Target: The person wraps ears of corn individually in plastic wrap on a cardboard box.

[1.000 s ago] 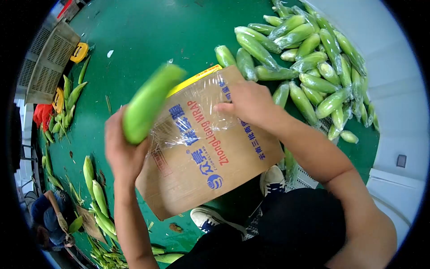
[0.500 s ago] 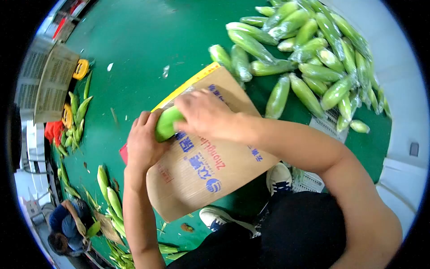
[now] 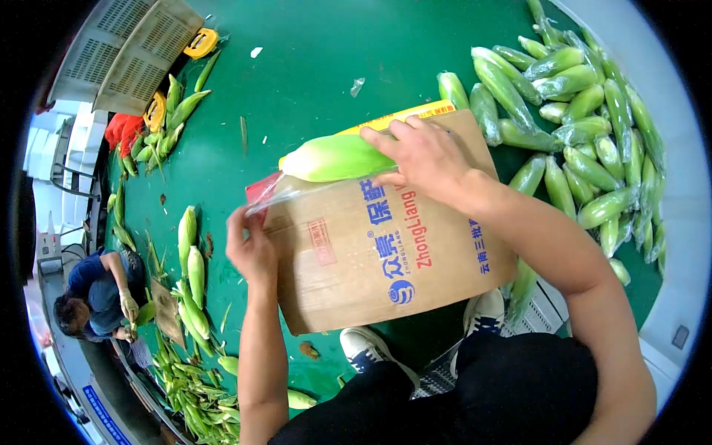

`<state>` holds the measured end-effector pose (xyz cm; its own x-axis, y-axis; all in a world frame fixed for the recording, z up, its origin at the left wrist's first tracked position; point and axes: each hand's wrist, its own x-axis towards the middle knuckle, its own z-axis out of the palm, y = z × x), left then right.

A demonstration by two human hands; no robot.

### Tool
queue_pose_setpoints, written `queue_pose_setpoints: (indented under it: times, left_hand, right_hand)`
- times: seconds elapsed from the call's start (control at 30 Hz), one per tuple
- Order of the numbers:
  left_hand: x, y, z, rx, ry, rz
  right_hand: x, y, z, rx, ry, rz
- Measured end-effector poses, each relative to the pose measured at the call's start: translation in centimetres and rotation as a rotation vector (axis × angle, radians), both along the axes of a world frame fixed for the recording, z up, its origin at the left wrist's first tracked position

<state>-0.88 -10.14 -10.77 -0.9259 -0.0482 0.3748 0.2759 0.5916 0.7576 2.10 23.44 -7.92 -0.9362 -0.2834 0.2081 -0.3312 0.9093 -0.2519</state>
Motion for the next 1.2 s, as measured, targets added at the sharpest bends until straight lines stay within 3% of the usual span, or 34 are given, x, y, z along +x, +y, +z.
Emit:
queue_pose_setpoints:
  times: [0.03,0.1,0.13,0.17,0.2,0.27,0.3,0.37,0.4,0.43,0.47,0.53,0.63,0.73,0.77,0.9,0.97,1.0,1.07,1.17,1.2]
  left_hand:
    - [1.6,0.4,1.3,0.166,0.012,-0.020]
    - [5.2,1.5,1.9,0.172,0.177,-0.226]
    - [7.9,2.0,2.7,0.022,-0.005,-0.262]
    - [9.0,3.5,3.5,-0.204,0.153,-0.489]
    - [10.8,4.6,3.6,-0.249,0.087,-0.596]
    - [13.1,5.3,4.0,-0.383,0.038,-0.594]
    - [12.2,6.3,4.5,-0.520,-0.009,-0.570]
    - [8.2,8.6,5.5,-0.773,-0.066,-0.449]
    - [4.2,9.6,5.6,-0.879,-0.054,-0.354]
    - [-0.7,10.4,5.3,-0.802,-0.228,-0.275]
    - [-5.4,10.2,3.0,-0.789,-0.026,-0.202]
    - [-9.3,12.0,6.4,-0.857,-0.193,-0.159]
    - [-8.6,12.2,8.1,-0.454,-0.385,-0.262]
    - [-4.7,10.0,6.7,-0.845,0.239,-0.597]
    - [-2.7,10.1,7.3,-0.896,0.289,-0.595]
    - [2.6,8.7,7.5,-0.967,0.320,-0.645]
    - [3.8,9.1,8.9,-0.957,-0.040,-0.733]
    - [4.0,9.6,9.5,-0.938,-0.266,-0.754]
    - [2.7,10.0,10.5,-0.916,-0.417,-0.803]
    - [0.6,10.1,11.2,-0.849,-0.635,-0.901]
    - [-0.2,10.1,11.2,-0.816,-0.705,-0.933]
  right_hand:
    - [0.2,0.2,1.1,0.011,-0.101,0.053]
    - [2.4,0.1,1.6,-0.013,-0.290,0.161]
    - [4.6,-0.5,1.7,-0.040,-0.369,0.227]
    - [6.3,-1.0,1.9,-0.063,-0.448,0.295]
    - [7.2,-1.1,2.2,-0.081,-0.467,0.311]
    - [8.0,-1.0,2.5,-0.119,-0.501,0.337]
    - [7.8,-1.0,2.9,0.042,-0.233,0.341]
    - [5.4,-1.3,2.8,-0.006,0.051,0.228]
    - [3.0,-1.6,2.4,-0.086,0.056,0.085]
    - [0.7,-1.6,1.9,-0.161,0.061,-0.057]
    - [-1.2,-0.9,2.0,-0.207,0.151,-0.002]
    - [-2.7,-1.3,3.3,-0.110,-0.151,0.154]
    - [-2.5,-0.9,1.5,0.016,0.137,0.212]
    - [-3.7,-1.0,0.0,-0.088,-0.005,0.169]
    - [-3.6,-0.8,-0.2,-0.133,0.037,0.231]
    - [1.2,-1.5,2.3,-0.378,-0.610,0.300]
    - [1.6,-1.9,4.9,-0.271,-0.913,0.317]
    - [0.1,-1.9,6.1,-0.199,-0.909,0.320]
    - [-4.2,-1.9,7.3,-0.057,-0.883,0.326]
    - [-5.2,-4.3,-2.3,-0.024,0.079,0.538]
    - [-5.4,-4.1,-2.2,0.030,0.023,0.552]
